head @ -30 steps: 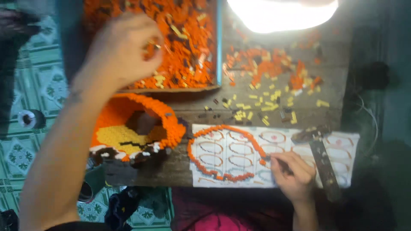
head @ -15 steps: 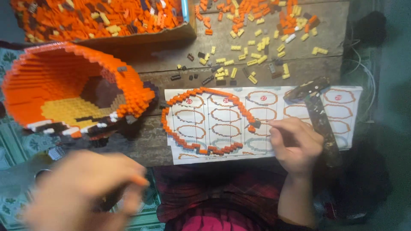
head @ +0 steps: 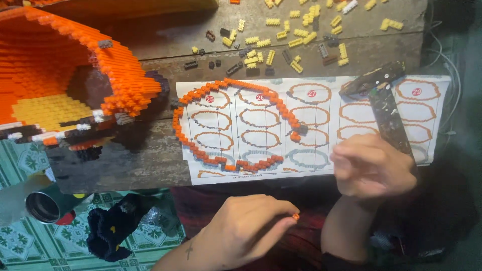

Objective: Assembling a 3D model using small interlocking plastic blocks and a small hammer

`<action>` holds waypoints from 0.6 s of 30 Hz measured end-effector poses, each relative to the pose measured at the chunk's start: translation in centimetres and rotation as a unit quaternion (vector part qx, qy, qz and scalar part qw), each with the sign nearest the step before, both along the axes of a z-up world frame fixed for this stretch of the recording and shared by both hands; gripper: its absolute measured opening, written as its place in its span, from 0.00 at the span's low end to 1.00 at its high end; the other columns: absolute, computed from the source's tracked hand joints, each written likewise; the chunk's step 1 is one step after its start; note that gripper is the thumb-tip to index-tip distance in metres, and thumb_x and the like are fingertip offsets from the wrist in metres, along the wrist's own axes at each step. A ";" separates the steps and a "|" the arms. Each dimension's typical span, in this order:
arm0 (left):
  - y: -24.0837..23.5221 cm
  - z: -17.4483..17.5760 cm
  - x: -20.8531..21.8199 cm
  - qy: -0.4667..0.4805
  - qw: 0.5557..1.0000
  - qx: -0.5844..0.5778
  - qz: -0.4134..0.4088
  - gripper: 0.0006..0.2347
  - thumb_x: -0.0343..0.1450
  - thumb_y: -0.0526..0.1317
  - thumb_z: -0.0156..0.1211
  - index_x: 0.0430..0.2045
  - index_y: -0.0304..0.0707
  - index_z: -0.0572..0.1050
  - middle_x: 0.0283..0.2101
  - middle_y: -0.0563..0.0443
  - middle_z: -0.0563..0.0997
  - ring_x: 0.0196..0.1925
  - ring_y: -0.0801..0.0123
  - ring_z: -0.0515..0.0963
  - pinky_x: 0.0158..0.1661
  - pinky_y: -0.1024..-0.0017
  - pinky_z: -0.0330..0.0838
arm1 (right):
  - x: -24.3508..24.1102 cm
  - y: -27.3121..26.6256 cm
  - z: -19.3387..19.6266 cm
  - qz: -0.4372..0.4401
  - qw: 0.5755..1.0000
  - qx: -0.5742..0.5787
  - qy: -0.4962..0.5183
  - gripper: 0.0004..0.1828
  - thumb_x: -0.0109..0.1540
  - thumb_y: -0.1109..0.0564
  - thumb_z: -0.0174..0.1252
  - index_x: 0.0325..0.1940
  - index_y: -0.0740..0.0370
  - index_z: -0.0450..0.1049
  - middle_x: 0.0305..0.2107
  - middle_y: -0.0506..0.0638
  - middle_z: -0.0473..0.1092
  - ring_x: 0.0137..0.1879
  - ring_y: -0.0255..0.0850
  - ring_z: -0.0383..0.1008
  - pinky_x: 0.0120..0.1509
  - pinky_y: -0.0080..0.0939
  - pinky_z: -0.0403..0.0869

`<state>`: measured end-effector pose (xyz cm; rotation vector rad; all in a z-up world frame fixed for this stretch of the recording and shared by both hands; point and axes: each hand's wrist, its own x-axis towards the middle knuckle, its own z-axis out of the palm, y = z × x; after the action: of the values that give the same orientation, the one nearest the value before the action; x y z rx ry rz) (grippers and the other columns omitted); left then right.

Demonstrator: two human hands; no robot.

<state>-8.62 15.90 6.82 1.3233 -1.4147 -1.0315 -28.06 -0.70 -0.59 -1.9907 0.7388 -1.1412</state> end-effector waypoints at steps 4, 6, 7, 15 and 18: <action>0.1 0.0 0.4 -0.002 1.000 -0.004 -0.009 0.04 0.84 0.32 0.58 0.49 0.28 0.77 0.42 0.42 0.85 0.37 0.55 0.86 0.42 0.64 0.82 | 2.0 -0.1 3.6 0.035 0.985 -0.032 0.166 0.10 0.75 0.63 0.60 0.49 0.73 0.85 0.35 0.60 0.82 0.29 0.43 0.71 0.39 0.40 0.69; 0.8 -0.5 0.4 -0.006 1.000 0.003 0.007 0.05 0.84 0.32 0.57 0.49 0.28 0.77 0.43 0.42 0.86 0.39 0.56 0.88 0.43 0.64 0.83 | 2.0 0.7 4.0 0.043 0.987 -0.046 0.146 0.10 0.74 0.62 0.60 0.45 0.70 0.85 0.31 0.57 0.81 0.29 0.43 0.75 0.38 0.41 0.71; 1.1 -0.7 0.5 -0.011 1.000 0.008 0.023 0.06 0.84 0.33 0.57 0.50 0.28 0.78 0.44 0.42 0.87 0.41 0.56 0.90 0.44 0.64 0.84 | 2.0 1.0 4.2 0.051 0.989 -0.060 0.126 0.10 0.72 0.61 0.60 0.41 0.68 0.85 0.27 0.54 0.80 0.29 0.44 0.78 0.37 0.42 0.74; 1.1 -0.7 0.9 0.043 0.999 0.010 0.010 0.06 0.84 0.32 0.57 0.50 0.27 0.78 0.42 0.43 0.85 0.36 0.57 0.85 0.39 0.66 0.81 | 2.2 4.2 6.7 0.218 0.974 0.057 0.036 0.05 0.67 0.56 0.65 0.38 0.58 0.84 0.28 0.49 0.79 0.28 0.35 0.78 0.34 0.32 0.76; 0.9 -0.5 0.9 0.055 0.998 0.003 -0.015 0.06 0.84 0.31 0.56 0.51 0.26 0.77 0.40 0.41 0.83 0.35 0.56 0.84 0.39 0.64 0.80 | 1.6 4.4 6.1 0.220 0.973 0.066 0.030 0.05 0.65 0.59 0.66 0.38 0.62 0.84 0.28 0.49 0.78 0.28 0.36 0.78 0.35 0.32 0.76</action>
<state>-7.76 16.79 6.31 1.2341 -1.3522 -1.1133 -26.45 3.75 5.54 -1.9525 0.3609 -0.7531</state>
